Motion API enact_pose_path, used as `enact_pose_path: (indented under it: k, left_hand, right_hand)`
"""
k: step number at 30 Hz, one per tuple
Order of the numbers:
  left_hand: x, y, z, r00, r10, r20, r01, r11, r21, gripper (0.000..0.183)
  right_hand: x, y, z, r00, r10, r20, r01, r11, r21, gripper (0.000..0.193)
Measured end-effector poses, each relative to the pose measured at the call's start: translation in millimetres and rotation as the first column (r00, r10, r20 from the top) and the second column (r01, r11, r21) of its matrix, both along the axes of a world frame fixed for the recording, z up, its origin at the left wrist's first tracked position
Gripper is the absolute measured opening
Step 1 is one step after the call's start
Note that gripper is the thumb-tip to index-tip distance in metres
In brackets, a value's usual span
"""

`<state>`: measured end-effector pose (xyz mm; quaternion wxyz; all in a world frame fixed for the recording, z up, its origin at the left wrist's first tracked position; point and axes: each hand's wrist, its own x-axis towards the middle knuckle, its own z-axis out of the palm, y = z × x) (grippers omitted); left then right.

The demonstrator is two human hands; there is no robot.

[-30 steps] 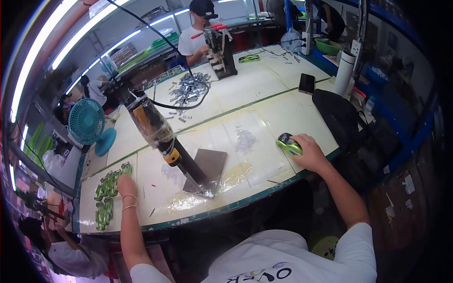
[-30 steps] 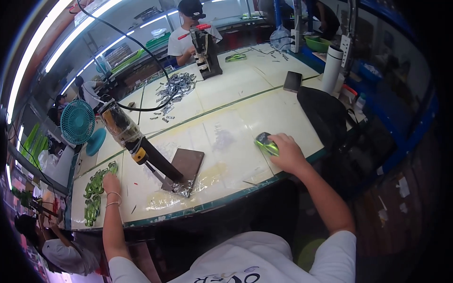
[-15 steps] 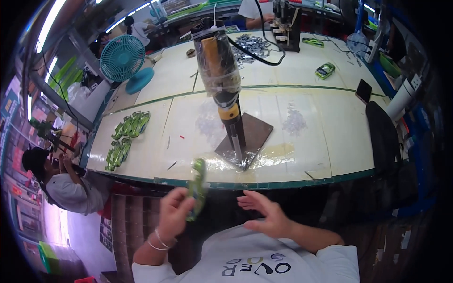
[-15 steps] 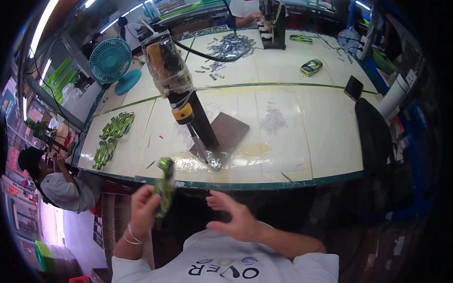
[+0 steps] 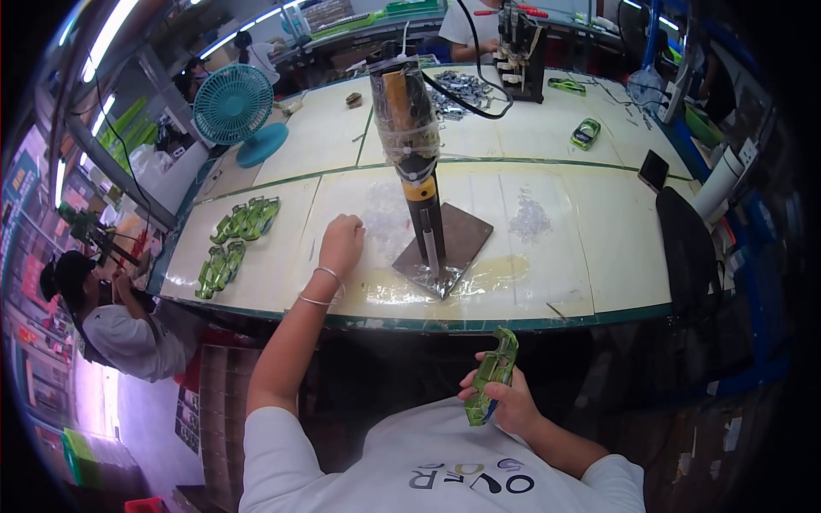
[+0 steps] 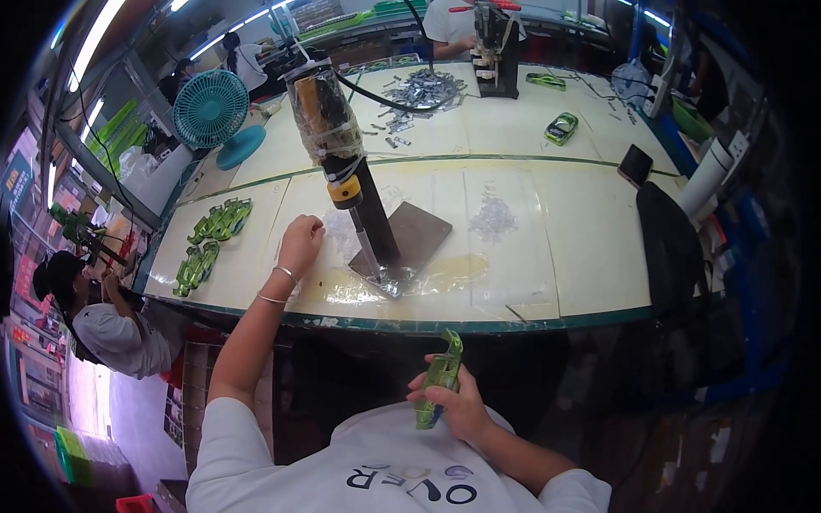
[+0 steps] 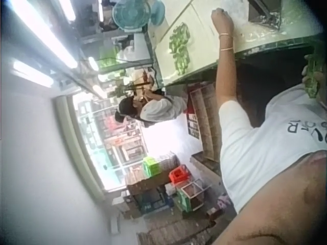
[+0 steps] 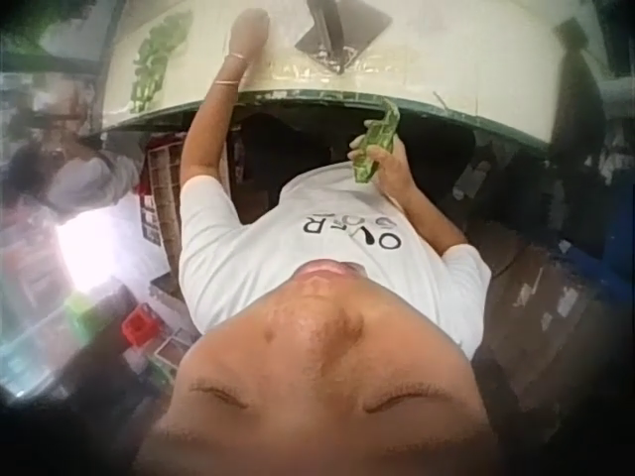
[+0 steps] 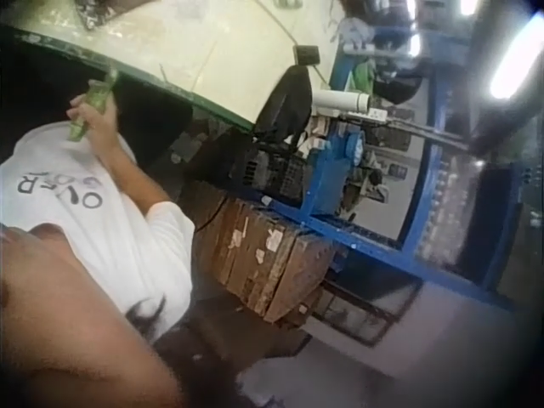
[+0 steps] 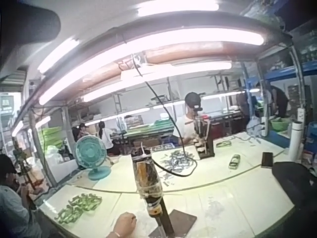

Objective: The person assembles plastic parts into green toy car bodies at a manufacturing workbench, taking the parts from a storage bin and using an assembly machine.

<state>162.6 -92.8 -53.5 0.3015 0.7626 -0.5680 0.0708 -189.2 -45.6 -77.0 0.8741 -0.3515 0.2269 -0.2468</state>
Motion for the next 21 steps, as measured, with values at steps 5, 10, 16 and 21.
enact_pose_path:
  k: [5, 10, 16, 21]
  left_hand:
    - [6.5, -12.0, -9.7, 0.985, 0.025, 0.172, -0.046, 0.992, 0.117, 0.008]
    - [-8.7, -1.6, 6.7, 0.984, 0.091, -0.155, -0.084, 0.995, 0.049, 0.007]
    - [-65.8, 61.3, 23.1, 0.329, -0.182, -0.926, 0.015, 0.982, -0.188, 0.009]
    - [-111.4, 100.1, 21.2, 0.51, -0.236, -0.827, 0.108, 0.972, -0.211, 0.005]
  right_hand:
    - [-7.4, -0.9, -0.4, 0.999, -0.04, -0.002, 0.04, 0.999, -0.017, 0.059]
    - [-10.7, -0.5, 3.2, 1.0, 0.01, 0.019, -0.01, 1.0, 0.001, 0.059]
    - [-5.5, -4.4, -0.1, 0.995, 0.092, 0.03, -0.092, 0.996, 0.018, 0.058]
    - [11.2, -18.9, 16.8, 0.972, 0.159, -0.175, -0.201, 0.946, -0.255, 0.062]
